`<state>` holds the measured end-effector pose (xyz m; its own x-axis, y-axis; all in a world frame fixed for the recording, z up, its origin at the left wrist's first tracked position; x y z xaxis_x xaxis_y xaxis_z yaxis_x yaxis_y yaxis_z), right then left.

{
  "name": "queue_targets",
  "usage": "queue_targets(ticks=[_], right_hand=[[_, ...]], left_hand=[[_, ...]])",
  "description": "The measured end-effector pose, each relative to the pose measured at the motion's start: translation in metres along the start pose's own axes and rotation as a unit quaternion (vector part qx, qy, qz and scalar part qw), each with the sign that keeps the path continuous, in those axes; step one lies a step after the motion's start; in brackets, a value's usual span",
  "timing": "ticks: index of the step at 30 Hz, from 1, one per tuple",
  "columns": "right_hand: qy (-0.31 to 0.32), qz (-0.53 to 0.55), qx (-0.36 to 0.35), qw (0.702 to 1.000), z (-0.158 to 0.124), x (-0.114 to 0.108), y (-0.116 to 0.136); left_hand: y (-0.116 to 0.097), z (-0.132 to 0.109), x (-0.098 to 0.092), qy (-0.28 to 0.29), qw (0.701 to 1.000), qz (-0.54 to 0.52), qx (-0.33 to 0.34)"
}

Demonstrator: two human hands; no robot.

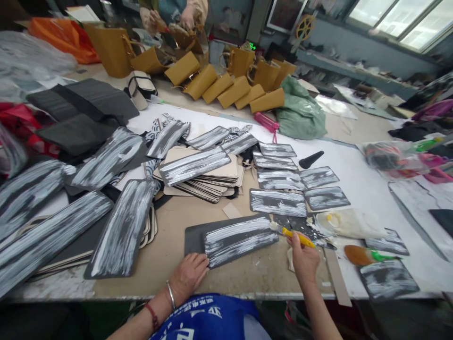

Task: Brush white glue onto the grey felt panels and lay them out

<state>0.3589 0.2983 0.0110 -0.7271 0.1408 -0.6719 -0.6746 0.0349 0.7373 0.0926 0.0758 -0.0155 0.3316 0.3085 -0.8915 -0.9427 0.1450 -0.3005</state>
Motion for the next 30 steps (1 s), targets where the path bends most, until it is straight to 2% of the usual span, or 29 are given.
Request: queue_targets(ticks=[4,10,14,17,20,23,27,30], right_hand=[[-0.004,-0.051,-0.109,0.993,-0.008,-0.006,0.015],[0.002,-0.014,-0.240,0.971,-0.018,0.001,0.039],[0.032,0.027,-0.292,0.955,-0.017,0.020,0.056],[0.079,0.052,-0.321,0.942,-0.030,0.039,0.072],[0.136,0.078,-0.323,0.933,-0.052,0.049,0.082],[0.154,0.101,-0.306,0.934,-0.068,0.037,0.081],[0.109,0.104,-0.232,0.961,-0.063,0.013,0.062],[0.139,0.146,-0.108,0.973,-0.059,0.026,0.044]], left_hand=[[-0.002,0.000,-0.003,-0.014,1.000,0.013,0.000],[-0.004,-0.004,-0.007,-0.040,0.999,0.029,0.001],[-0.007,-0.005,-0.010,-0.062,0.997,0.043,0.021],[-0.010,-0.005,-0.011,-0.071,0.995,0.058,0.042],[-0.009,-0.006,-0.009,-0.065,0.995,0.062,0.045],[-0.004,-0.008,-0.005,-0.040,0.999,0.036,0.010],[0.014,-0.008,-0.001,-0.021,0.993,-0.029,-0.109],[0.036,-0.001,0.005,-0.015,0.975,-0.045,-0.218]])
Point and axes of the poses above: each hand's wrist, its own z-axis towards the middle knuckle, its own x-axis out of the palm, y = z × x, the point moved 10 cm from there along z, towards the middle knuckle, and after that the axes turned 5 degrees about z, right-handed, at the moved point
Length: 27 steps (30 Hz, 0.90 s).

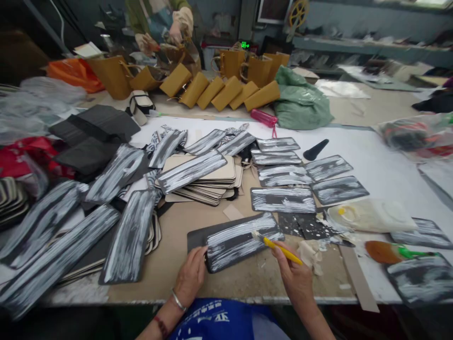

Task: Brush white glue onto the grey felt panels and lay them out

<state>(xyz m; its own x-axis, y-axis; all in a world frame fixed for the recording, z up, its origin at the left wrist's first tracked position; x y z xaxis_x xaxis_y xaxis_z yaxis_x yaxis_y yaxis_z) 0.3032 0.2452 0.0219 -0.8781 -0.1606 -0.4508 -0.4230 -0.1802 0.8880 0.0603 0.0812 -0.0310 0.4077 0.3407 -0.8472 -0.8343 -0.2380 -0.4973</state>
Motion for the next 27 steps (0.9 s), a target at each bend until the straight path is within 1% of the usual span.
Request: queue_targets(ticks=[1,3,4,6,8,13,15,18,23,25,27], right_hand=[[0.009,0.045,0.052,0.998,-0.001,0.009,-0.009],[0.029,0.150,0.151,0.977,-0.007,0.032,-0.026],[0.036,0.192,0.187,0.963,-0.011,0.043,-0.032],[0.042,0.235,0.224,0.945,-0.017,0.060,-0.041],[0.041,0.237,0.230,0.943,-0.021,0.067,-0.048],[0.039,0.226,0.230,0.946,-0.026,0.067,-0.057],[0.034,0.218,0.226,0.949,-0.027,0.066,-0.056],[0.019,0.206,0.214,0.955,-0.029,0.064,-0.052],[0.009,0.178,0.192,0.965,-0.032,0.061,-0.044],[0.007,0.169,0.187,0.968,-0.034,0.061,-0.044],[0.010,0.167,0.179,0.970,-0.036,0.062,-0.043]], left_hand=[[0.005,0.007,0.003,0.006,1.000,0.002,-0.030],[0.014,0.020,0.010,0.026,0.997,0.001,-0.072],[0.017,0.025,0.014,0.038,0.996,-0.003,-0.085],[0.022,0.034,0.020,0.057,0.993,-0.014,-0.100],[0.025,0.038,0.023,0.065,0.992,-0.027,-0.103],[0.032,0.040,0.022,0.052,0.990,-0.071,-0.109],[0.034,0.041,0.021,0.050,0.989,-0.086,-0.114],[0.033,0.045,0.018,0.062,0.988,-0.096,-0.108],[0.029,0.054,0.004,0.061,0.983,-0.123,-0.125],[0.028,0.054,0.006,0.077,0.970,-0.172,-0.150],[0.029,0.047,0.016,0.115,0.941,-0.251,-0.194]])
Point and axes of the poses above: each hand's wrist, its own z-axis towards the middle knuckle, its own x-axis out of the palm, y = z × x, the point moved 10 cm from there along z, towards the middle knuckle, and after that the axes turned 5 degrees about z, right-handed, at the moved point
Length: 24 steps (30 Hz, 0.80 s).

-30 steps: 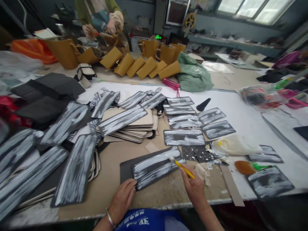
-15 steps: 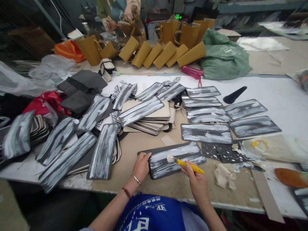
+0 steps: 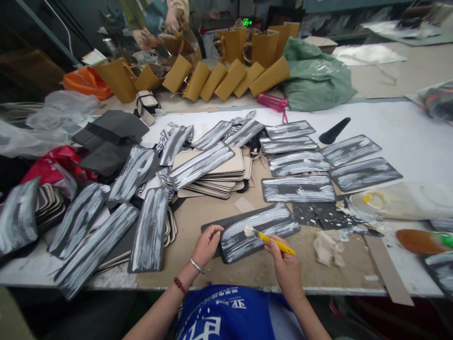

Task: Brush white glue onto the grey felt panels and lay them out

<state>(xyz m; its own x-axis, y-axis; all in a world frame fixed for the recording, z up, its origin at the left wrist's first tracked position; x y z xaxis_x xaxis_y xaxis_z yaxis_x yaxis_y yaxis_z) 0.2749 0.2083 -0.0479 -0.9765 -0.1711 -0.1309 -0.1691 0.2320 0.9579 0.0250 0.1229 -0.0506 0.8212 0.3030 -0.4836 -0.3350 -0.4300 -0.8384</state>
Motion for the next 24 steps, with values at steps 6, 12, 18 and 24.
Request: queue_targets(ticks=[6,12,18,24], right_hand=[[-0.011,-0.003,0.000,1.000,-0.001,-0.001,-0.002],[-0.019,0.012,-0.006,1.000,-0.016,0.008,0.011],[-0.015,-0.032,-0.049,0.998,-0.008,-0.001,0.018],[-0.169,-0.045,-0.070,0.982,0.027,-0.084,0.037]], left_hand=[[0.016,-0.018,0.024,0.076,0.989,-0.111,-0.059],[0.030,-0.026,0.029,0.048,0.989,-0.101,-0.095],[0.030,-0.025,0.027,0.035,0.991,-0.087,-0.098],[0.031,-0.023,0.023,0.026,0.992,-0.061,-0.107]])
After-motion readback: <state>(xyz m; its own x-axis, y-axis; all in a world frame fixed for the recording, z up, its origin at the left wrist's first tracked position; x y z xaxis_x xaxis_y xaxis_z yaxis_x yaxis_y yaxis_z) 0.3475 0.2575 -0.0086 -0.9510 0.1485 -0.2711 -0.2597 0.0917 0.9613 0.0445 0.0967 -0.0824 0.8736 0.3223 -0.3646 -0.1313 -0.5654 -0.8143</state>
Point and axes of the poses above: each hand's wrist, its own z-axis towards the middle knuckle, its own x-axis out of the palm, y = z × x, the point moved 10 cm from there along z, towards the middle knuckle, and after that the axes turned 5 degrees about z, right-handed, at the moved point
